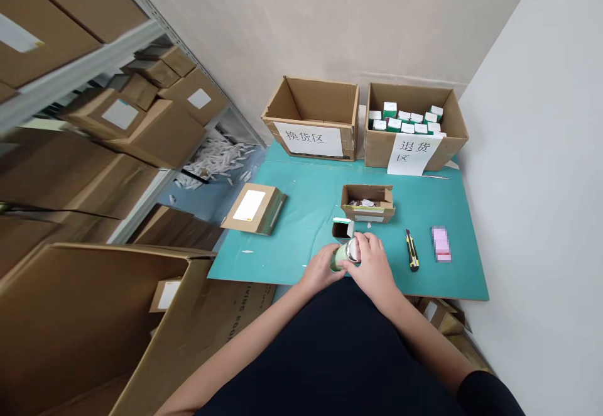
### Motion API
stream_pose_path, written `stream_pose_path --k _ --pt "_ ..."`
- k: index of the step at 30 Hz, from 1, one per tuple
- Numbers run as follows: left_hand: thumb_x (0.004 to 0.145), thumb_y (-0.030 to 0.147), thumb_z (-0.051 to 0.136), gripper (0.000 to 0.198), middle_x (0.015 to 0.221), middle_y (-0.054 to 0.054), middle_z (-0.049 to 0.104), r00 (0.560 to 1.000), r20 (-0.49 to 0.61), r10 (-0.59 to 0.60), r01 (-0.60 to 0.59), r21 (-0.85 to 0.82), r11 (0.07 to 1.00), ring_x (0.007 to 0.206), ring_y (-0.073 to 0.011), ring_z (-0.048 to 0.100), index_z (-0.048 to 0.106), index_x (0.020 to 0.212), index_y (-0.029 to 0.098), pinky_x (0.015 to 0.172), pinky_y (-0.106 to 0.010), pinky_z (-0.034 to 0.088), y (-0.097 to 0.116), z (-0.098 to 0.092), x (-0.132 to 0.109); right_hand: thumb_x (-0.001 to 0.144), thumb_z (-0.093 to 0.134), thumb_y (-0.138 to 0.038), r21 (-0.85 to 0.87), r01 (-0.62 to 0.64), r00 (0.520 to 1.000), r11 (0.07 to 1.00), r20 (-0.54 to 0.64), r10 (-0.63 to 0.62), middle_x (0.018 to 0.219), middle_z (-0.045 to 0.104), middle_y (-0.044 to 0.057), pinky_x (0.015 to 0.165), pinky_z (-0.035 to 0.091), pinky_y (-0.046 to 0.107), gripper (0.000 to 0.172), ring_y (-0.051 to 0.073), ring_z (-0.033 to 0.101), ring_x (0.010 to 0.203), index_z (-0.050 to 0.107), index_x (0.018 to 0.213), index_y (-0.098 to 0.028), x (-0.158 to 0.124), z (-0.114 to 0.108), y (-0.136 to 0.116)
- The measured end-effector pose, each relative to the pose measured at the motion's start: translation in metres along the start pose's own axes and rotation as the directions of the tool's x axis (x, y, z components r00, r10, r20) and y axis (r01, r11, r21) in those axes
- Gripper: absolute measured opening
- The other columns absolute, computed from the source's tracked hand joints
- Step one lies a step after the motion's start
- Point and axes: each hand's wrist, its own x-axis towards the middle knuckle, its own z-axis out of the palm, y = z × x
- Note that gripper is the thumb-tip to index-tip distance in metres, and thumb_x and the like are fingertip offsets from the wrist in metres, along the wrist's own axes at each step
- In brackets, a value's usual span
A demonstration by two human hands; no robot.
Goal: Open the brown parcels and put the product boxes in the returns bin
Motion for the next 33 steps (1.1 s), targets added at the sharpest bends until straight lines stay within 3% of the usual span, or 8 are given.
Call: stream_pose_path --k 7,12,16,21,26,33 --pt "0.078 0.045 0.078 0.051 0.123 -0.015 0.067 0.993 -0.094 0.071 -0.072 -0.01 0.997 0.118 -0.0336 0.062 0.061 0.119 0.02 0.102 -0.05 0.048 -0.023 0.001 -0.003 0.077 0.077 -0.026 0.053 0.082 0.994 0.995 -0.071 -0.079 0.119 0.059 0.011 0.1 0.052 0.052 0.057 0.032 0.06 0.112 0.059 0.131 -0.027 0.003 0.025 0.004" --pt "0.078 0.05 0.079 0.062 0.124 -0.011 0.066 0.986 -0.116 0.119 -0.128 -0.075 0.989 0.114 -0.0281 0.064 0.055 0.129 0.024 0.098 -0.046 0.053 -0.045 -0.007 0.0 0.081 0.074 -0.025 0.017 0.188 0.979 0.982 -0.084 -0.186 0.12 0.059 0.011 0.096 0.054 0.051 0.052 0.031 0.06 0.11 0.059 0.13 -0.027 0.002 0.019 0.011" --pt "0.089 0.042 0.067 0.05 0.127 -0.011 0.063 0.98 -0.195 -0.042 0.022 -0.104 0.994 0.11 -0.0238 0.064 0.054 0.133 0.023 0.089 -0.038 0.056 -0.058 -0.015 0.025 0.083 0.073 -0.024 0.007 0.326 0.945 0.945 0.031 -0.326 0.12 0.059 0.012 0.097 0.054 0.051 0.05 0.031 0.059 0.114 0.058 0.131 -0.026 0.003 0.007 0.009" --pt "0.087 0.038 0.069 0.055 0.126 -0.011 0.064 0.965 -0.075 -0.252 0.246 -0.08 0.966 0.094 -0.0204 0.066 0.056 0.137 0.022 0.079 -0.032 0.054 -0.066 -0.013 0.075 0.084 0.072 -0.02 -0.027 0.431 0.9 0.902 0.083 -0.428 0.12 0.059 0.014 0.096 0.054 0.053 0.05 0.032 0.058 0.114 0.056 0.131 -0.025 0.008 0.007 0.001" --pt "0.089 0.031 0.064 0.034 0.115 -0.007 0.068 0.966 -0.009 -0.259 0.259 0.008 0.966 0.09 -0.0196 0.066 0.068 0.122 0.023 0.081 -0.03 0.05 -0.071 -0.004 0.104 0.085 0.072 -0.02 -0.042 0.441 0.896 0.896 0.077 -0.437 0.12 0.059 0.014 0.096 0.054 0.054 0.051 0.033 0.057 0.115 0.055 0.132 -0.025 0.014 0.011 -0.003" --pt "0.094 0.025 0.057 0.02 0.104 -0.007 0.074 0.974 -0.049 -0.221 0.222 0.02 0.975 0.099 -0.0231 0.065 0.074 0.104 0.021 0.088 -0.032 0.048 -0.075 0.005 0.11 0.087 0.07 -0.021 -0.07 0.461 0.886 0.885 0.08 -0.456 0.119 0.058 0.015 0.096 0.054 0.055 0.047 0.033 0.057 0.115 0.054 0.131 -0.024 0.019 0.01 -0.007"
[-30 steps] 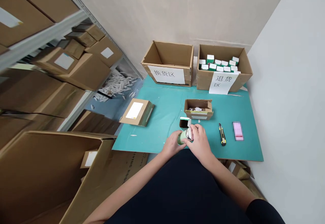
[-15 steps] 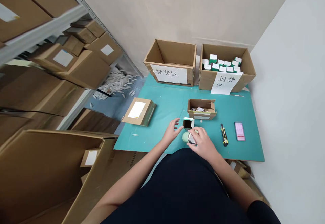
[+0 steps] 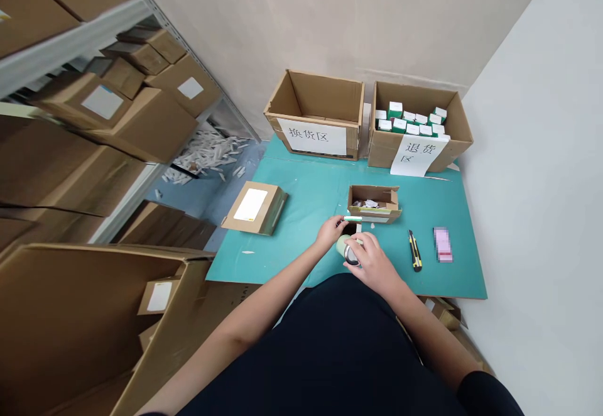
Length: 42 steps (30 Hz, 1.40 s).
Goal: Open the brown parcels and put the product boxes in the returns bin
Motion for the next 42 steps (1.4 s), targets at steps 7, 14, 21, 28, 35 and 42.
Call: stream_pose_path --k 7,14,21,28,35,42 --pt "0.094 0.026 0.055 0.021 0.098 -0.004 0.077 0.999 0.051 0.02 -0.017 -0.043 0.999 0.091 -0.0206 0.067 0.075 0.095 0.021 0.082 -0.029 0.047 -0.005 -0.002 -0.005 0.088 0.069 -0.024 -0.016 -0.008 0.999 1.0 -0.053 0.007 0.12 0.057 0.015 0.097 0.053 0.055 0.049 0.034 0.056 0.117 0.053 0.135 -0.025 0.002 0.002 0.01" --pt "0.093 0.025 0.054 0.02 0.095 -0.003 0.076 0.997 0.048 0.056 -0.055 -0.031 0.998 0.092 -0.0198 0.067 0.074 0.089 0.022 0.082 -0.027 0.046 -0.011 0.002 -0.006 0.088 0.069 -0.023 -0.075 -0.029 0.999 0.997 -0.043 0.025 0.119 0.057 0.014 0.097 0.053 0.055 0.05 0.034 0.056 0.115 0.052 0.135 -0.025 0.005 -0.003 0.027" --pt "0.093 0.028 0.054 0.02 0.09 -0.004 0.075 0.999 0.045 0.024 -0.023 -0.024 0.999 0.088 -0.02 0.065 0.073 0.089 0.021 0.08 -0.027 0.046 -0.009 0.004 -0.007 0.088 0.069 -0.024 -0.11 -0.051 0.997 0.993 -0.059 0.045 0.12 0.057 0.015 0.098 0.052 0.054 0.049 0.034 0.056 0.115 0.053 0.134 -0.024 0.006 -0.01 0.043" --pt "0.092 0.026 0.053 0.021 0.089 -0.002 0.075 0.998 0.057 0.038 -0.033 -0.091 0.995 0.087 -0.0191 0.065 0.073 0.088 0.021 0.081 -0.027 0.047 -0.009 0.002 -0.005 0.087 0.07 -0.023 -0.046 0.043 0.998 0.998 0.041 -0.042 0.121 0.058 0.015 0.097 0.053 0.055 0.049 0.033 0.057 0.117 0.054 0.133 -0.025 0.003 0.003 0.045" --pt "0.092 0.025 0.055 0.019 0.092 -0.002 0.076 0.997 0.06 0.044 -0.037 -0.119 0.992 0.09 -0.0196 0.066 0.074 0.088 0.022 0.084 -0.028 0.049 -0.008 0.002 -0.01 0.086 0.071 -0.019 -0.052 0.088 0.984 0.995 0.163 -0.078 0.123 0.057 0.015 0.099 0.052 0.057 0.049 0.033 0.056 0.118 0.054 0.131 -0.024 0.005 0.004 0.049" --pt "0.091 0.024 0.055 0.019 0.089 -0.002 0.075 0.997 0.061 0.044 -0.034 -0.148 0.988 0.086 -0.0181 0.066 0.072 0.086 0.02 0.084 -0.027 0.049 -0.007 0.005 -0.011 0.08 0.078 -0.018 -0.072 0.062 0.976 0.995 0.211 -0.045 0.124 0.057 0.016 0.101 0.052 0.054 0.054 0.032 0.057 0.118 0.056 0.129 -0.019 0.008 0.038 0.06"
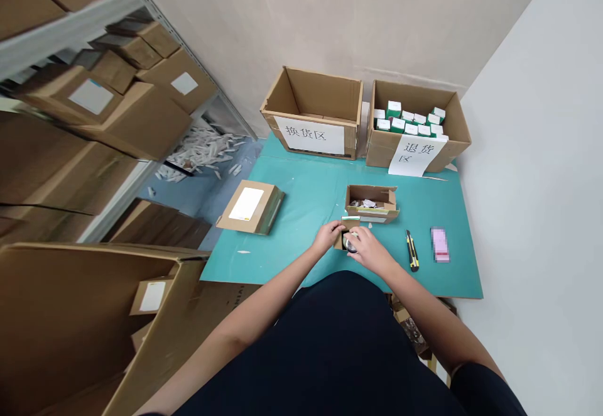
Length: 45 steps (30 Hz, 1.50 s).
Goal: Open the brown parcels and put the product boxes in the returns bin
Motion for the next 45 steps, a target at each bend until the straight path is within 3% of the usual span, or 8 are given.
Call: stream_pose_path --k 8,15,23,30,35,40,43,45 --pt "0.092 0.028 0.052 0.022 0.079 0.0 0.07 1.0 0.011 -0.023 0.023 -0.007 1.0 0.078 -0.0169 0.062 0.068 0.08 0.02 0.076 -0.026 0.047 -0.002 0.0 -0.002 0.079 0.08 -0.021 -0.008 -0.034 0.997 0.999 0.062 0.035 0.13 0.057 0.017 0.101 0.051 0.056 0.06 0.033 0.058 0.121 0.056 0.134 -0.02 0.01 0.038 0.022" --pt "0.091 0.03 0.053 0.022 0.082 -0.001 0.073 0.999 0.004 -0.046 0.046 -0.023 0.999 0.08 -0.0177 0.063 0.07 0.083 0.021 0.078 -0.027 0.048 -0.004 -0.001 -0.003 0.081 0.08 -0.034 -0.123 -0.045 0.996 0.991 0.075 0.055 0.116 0.066 0.016 0.116 0.032 0.064 0.06 0.032 0.064 0.111 0.058 0.134 -0.015 0.008 0.056 0.029" --pt "0.089 0.027 0.053 0.02 0.081 -0.001 0.073 0.997 -0.007 -0.071 0.07 -0.045 0.996 0.08 -0.0181 0.063 0.07 0.082 0.02 0.077 -0.028 0.048 -0.006 -0.003 -0.002 0.085 0.077 -0.04 -0.15 -0.053 0.997 0.987 0.054 0.062 0.122 0.066 0.019 0.105 0.042 0.057 0.059 0.033 0.059 0.113 0.059 0.134 -0.013 0.005 0.062 0.023" --pt "0.088 0.032 0.054 0.021 0.079 0.0 0.072 0.995 -0.006 -0.101 0.101 -0.035 0.994 0.079 -0.0179 0.063 0.07 0.083 0.02 0.075 -0.028 0.049 -0.006 -0.005 0.001 0.088 0.074 -0.035 -0.111 -0.055 0.995 0.992 0.072 0.063 0.127 0.063 0.02 0.097 0.051 0.052 0.048 0.033 0.059 0.116 0.062 0.129 -0.014 0.005 0.065 0.025" --pt "0.088 0.039 0.056 0.024 0.067 0.002 0.064 0.992 0.027 -0.124 0.127 -0.125 0.984 0.061 -0.014 0.06 0.069 0.088 0.019 0.059 -0.025 0.047 -0.003 -0.009 0.0 0.094 0.063 -0.025 0.01 -0.096 0.991 0.995 -0.097 0.096 0.134 0.059 0.018 0.101 0.051 0.056 0.033 0.032 0.056 0.125 0.064 0.127 -0.021 -0.005 0.07 0.026" --pt "0.093 0.048 0.052 0.043 0.071 0.0 0.065 0.951 0.18 -0.25 0.301 -0.368 0.88 0.052 -0.0118 0.062 0.06 0.119 0.016 0.045 -0.02 0.042 0.002 -0.013 -0.008 0.098 0.05 -0.026 0.302 -0.252 0.914 0.919 -0.239 0.329 0.131 0.057 0.017 0.098 0.057 0.047 0.03 0.028 0.06 0.122 0.065 0.124 -0.021 -0.015 0.089 0.023" --pt "0.094 0.05 0.051 0.049 0.077 -0.003 0.068 0.945 0.196 -0.26 0.321 -0.419 0.849 0.057 -0.0129 0.066 0.056 0.129 0.015 0.047 -0.021 0.046 0.004 -0.015 -0.014 0.1 0.042 -0.036 0.612 -0.359 0.779 0.705 -0.219 0.587 0.118 0.061 0.014 0.086 0.062 0.043 0.033 0.025 0.067 0.107 0.058 0.126 -0.022 -0.011 0.097 0.027" --pt "0.096 0.053 0.044 0.053 0.08 -0.005 0.07 0.95 0.19 -0.247 0.308 -0.448 0.84 0.058 -0.0139 0.067 0.056 0.131 0.014 0.048 -0.022 0.048 0.003 -0.016 -0.017 0.101 0.038 -0.042 0.779 -0.346 0.71 0.523 -0.147 0.688 0.107 0.062 0.01 0.08 0.063 0.043 0.039 0.023 0.07 0.095 0.051 0.133 -0.023 -0.006 0.098 0.033"
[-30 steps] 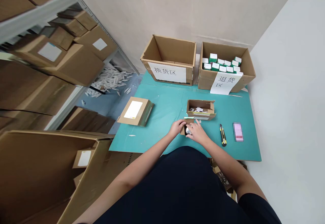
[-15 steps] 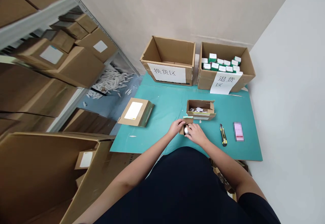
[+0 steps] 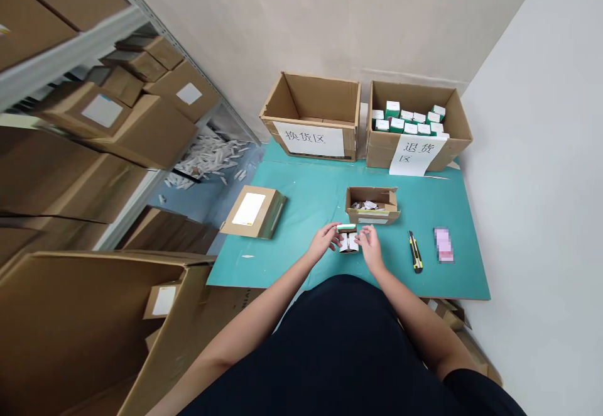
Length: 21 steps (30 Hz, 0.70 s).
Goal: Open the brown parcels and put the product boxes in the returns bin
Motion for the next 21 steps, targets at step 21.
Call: stream_pose_path --k 21 --pt "0.088 0.032 0.064 0.03 0.11 -0.006 0.065 0.879 0.071 0.472 -0.425 0.568 0.705 0.09 -0.0167 0.065 0.071 0.117 0.024 0.081 -0.03 0.057 -0.04 -0.002 -0.028 0.087 0.064 -0.024 -0.276 0.211 0.959 0.938 0.245 -0.144 0.098 0.061 0.005 0.088 0.054 0.039 0.016 0.022 0.063 0.092 0.072 0.101 -0.025 -0.008 -0.015 0.016"
